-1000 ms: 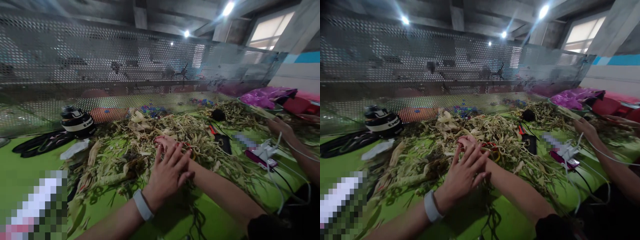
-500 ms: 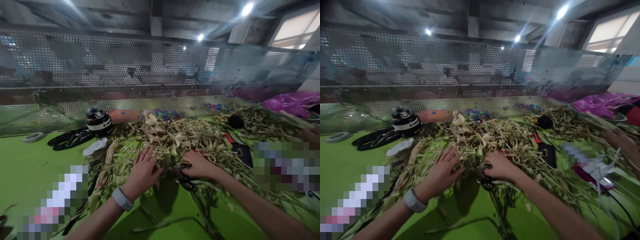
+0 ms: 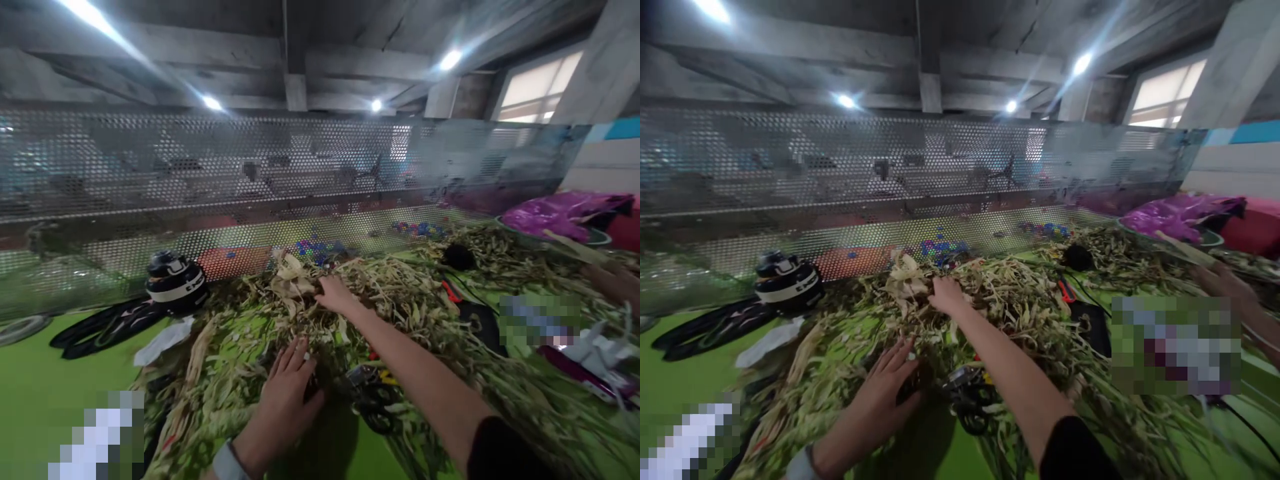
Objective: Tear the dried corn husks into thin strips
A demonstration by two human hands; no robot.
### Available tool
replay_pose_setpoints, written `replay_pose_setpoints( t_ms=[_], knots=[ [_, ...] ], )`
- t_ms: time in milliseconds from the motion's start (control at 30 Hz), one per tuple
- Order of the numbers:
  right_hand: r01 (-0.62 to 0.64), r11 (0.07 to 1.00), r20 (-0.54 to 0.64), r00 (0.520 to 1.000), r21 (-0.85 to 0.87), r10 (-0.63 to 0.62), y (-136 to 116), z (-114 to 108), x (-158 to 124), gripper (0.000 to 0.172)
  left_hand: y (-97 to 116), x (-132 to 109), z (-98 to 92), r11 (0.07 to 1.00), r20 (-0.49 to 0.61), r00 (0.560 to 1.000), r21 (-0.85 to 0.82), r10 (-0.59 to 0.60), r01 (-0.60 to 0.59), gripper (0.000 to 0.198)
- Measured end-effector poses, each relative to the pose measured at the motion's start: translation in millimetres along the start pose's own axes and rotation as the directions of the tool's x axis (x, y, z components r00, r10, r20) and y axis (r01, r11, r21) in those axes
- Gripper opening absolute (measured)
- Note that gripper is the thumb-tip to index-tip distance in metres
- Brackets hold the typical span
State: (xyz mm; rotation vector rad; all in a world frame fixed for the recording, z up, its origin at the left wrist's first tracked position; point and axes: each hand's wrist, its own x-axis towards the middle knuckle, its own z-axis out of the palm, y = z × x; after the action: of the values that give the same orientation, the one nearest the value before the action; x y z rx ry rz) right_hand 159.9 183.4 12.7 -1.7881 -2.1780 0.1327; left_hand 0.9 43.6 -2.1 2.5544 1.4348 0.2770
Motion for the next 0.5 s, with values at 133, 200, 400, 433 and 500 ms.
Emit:
replay_pose_setpoints(
  t_ms=[133, 200, 400, 433, 500],
  knots=[
    [0.022, 0.999, -0.047, 0.999, -0.024, -0.023, -13, -4, 3, 0.027, -8, 3, 6.2, 0.989, -0.104, 0.994, -0.141, 0.029, -0.044, 0.038],
    [0.033, 0.999, -0.111, 0.993, -0.025, -0.036, -17, -15, -8, 0.027, -12, 4, 4.1, 0.949, -0.180, 0.983, -0.315, -0.023, -0.036, 0.042],
    [0.095, 0.995, -0.191, 0.977, -0.028, -0.098, -32, -19, -92, 0.032, -2, 9, -17.5, 0.231, -0.055, 0.909, -0.972, -0.413, 0.046, 0.052],
    [0.124, 0.992, -0.182, 0.975, -0.029, -0.127, -34, -14, -107, 0.030, 3, 10, -19.0, 0.091, -0.016, 0.901, -0.996, -0.434, 0.026, 0.048],
    [0.224, 0.974, -0.193, 0.955, -0.026, -0.225, -37, -5, -132, 0.033, 12, 10, -18.6, -0.071, 0.030, 0.895, -0.997, -0.445, -0.002, 0.042]
  ],
)
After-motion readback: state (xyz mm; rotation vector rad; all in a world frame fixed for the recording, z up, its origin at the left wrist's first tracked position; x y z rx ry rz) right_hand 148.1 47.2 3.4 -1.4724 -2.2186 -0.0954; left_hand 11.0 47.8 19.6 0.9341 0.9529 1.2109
